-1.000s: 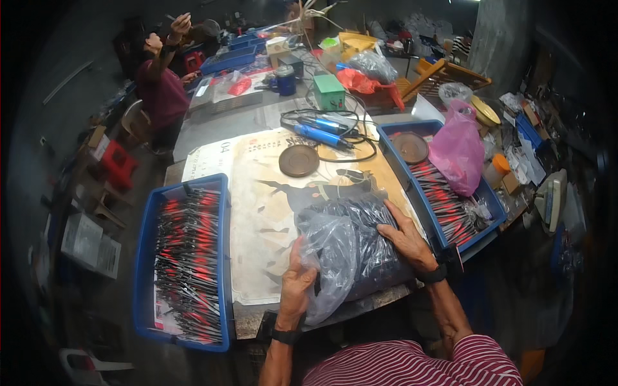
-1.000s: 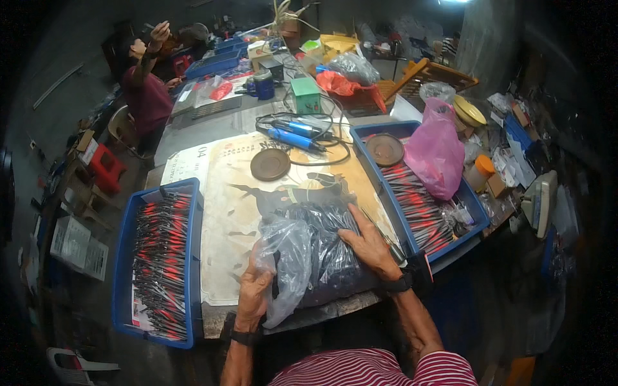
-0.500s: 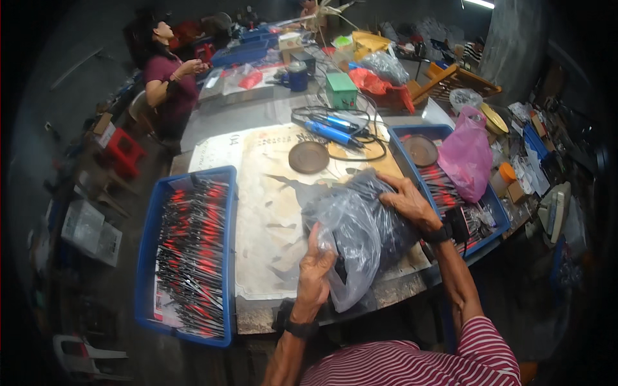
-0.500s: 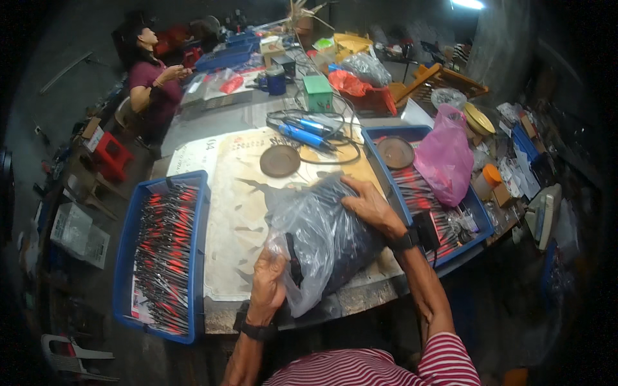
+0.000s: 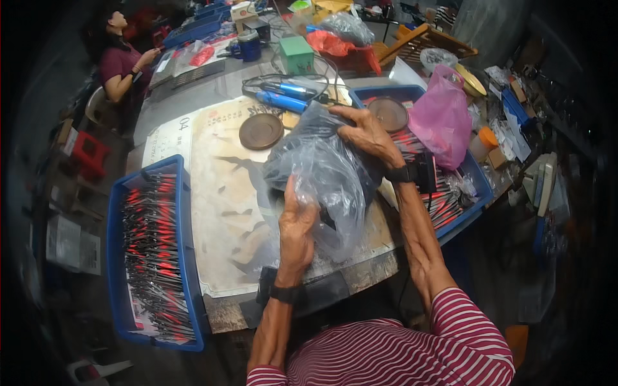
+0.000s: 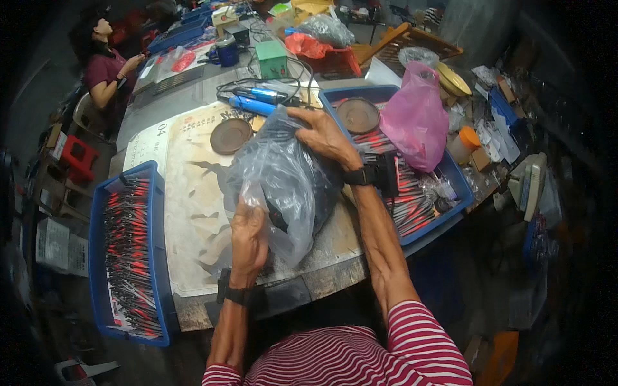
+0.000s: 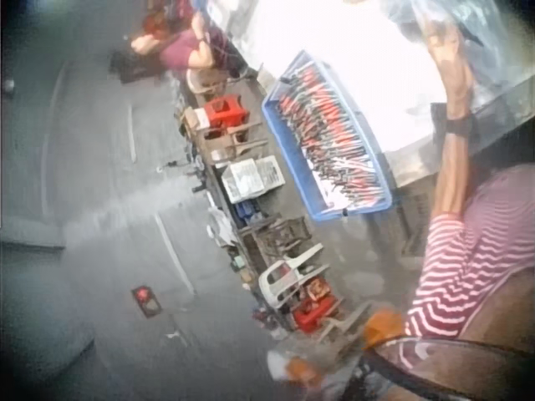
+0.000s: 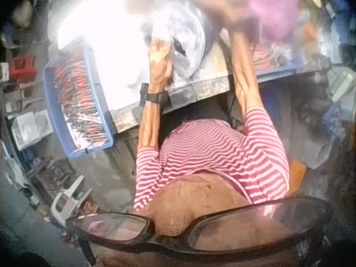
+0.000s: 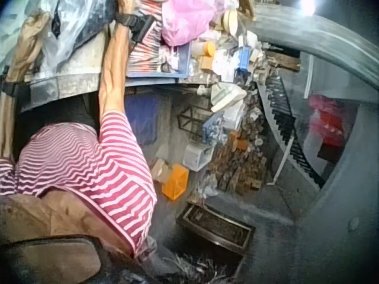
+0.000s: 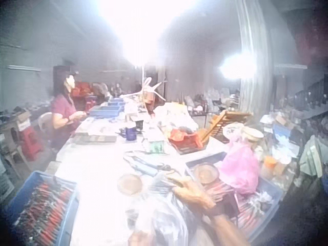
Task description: The person sits at a workbench and assembles small electronic components. They open a plastic bag of parts, pick up a red-handled tool, and insert small metal pieces into a black component. The person then uses a soldering iron to secure the parts and places the finished component into a blue tray.
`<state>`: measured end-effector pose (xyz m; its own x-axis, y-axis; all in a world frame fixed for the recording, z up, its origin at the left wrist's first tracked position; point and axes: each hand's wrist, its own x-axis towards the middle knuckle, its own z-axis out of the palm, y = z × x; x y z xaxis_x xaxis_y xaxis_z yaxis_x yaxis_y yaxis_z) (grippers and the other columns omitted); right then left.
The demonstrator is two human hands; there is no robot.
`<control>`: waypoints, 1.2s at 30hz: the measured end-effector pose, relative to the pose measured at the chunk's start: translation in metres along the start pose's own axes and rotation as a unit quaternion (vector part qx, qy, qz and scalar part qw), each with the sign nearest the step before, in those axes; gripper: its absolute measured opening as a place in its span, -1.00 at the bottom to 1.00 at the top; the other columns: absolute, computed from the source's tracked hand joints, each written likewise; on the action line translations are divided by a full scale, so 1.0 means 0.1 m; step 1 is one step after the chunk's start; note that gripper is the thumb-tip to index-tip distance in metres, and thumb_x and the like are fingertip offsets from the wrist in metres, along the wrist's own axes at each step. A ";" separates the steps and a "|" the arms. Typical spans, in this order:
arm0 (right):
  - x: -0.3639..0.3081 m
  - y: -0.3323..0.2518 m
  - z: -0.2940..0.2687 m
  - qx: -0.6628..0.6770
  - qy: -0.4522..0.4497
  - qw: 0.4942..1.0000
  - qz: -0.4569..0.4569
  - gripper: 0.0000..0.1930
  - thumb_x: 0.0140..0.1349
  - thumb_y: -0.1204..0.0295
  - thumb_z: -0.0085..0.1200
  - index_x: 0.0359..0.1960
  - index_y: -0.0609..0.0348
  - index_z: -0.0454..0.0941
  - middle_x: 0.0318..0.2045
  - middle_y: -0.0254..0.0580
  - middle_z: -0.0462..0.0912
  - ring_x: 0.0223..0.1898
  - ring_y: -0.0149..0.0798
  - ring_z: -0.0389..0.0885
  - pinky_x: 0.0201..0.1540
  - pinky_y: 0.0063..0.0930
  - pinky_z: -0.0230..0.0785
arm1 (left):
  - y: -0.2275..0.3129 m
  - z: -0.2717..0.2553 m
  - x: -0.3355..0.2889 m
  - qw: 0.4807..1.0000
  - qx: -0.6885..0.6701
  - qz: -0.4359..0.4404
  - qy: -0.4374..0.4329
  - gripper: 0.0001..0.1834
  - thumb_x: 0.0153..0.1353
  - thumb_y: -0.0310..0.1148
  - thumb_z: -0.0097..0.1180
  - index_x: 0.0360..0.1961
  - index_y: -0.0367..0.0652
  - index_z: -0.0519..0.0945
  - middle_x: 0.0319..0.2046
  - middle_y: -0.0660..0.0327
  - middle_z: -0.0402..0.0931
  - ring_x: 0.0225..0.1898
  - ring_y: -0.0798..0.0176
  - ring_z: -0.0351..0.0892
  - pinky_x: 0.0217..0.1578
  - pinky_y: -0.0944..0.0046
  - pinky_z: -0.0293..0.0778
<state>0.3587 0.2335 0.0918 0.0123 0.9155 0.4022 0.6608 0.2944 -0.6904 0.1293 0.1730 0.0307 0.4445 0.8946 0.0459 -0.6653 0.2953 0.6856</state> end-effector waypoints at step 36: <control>-0.84 0.27 0.34 0.029 0.193 0.946 0.260 -0.27 0.01 0.27 0.19 0.19 0.49 0.26 0.06 0.38 0.45 0.11 0.00 0.49 0.15 -0.33 0.28 | -0.11 -0.70 0.55 0.841 0.537 -0.004 0.063 -0.08 -0.04 -0.30 0.27 0.34 -0.19 0.08 0.19 -0.30 0.00 0.21 -0.25 0.12 0.23 0.02 0.15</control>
<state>0.3496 0.1741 0.0191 0.6054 0.7750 0.1815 0.4484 -0.1437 -0.8822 0.1188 0.2430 -0.0253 0.3345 0.9424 0.0072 0.2926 -0.1111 0.9498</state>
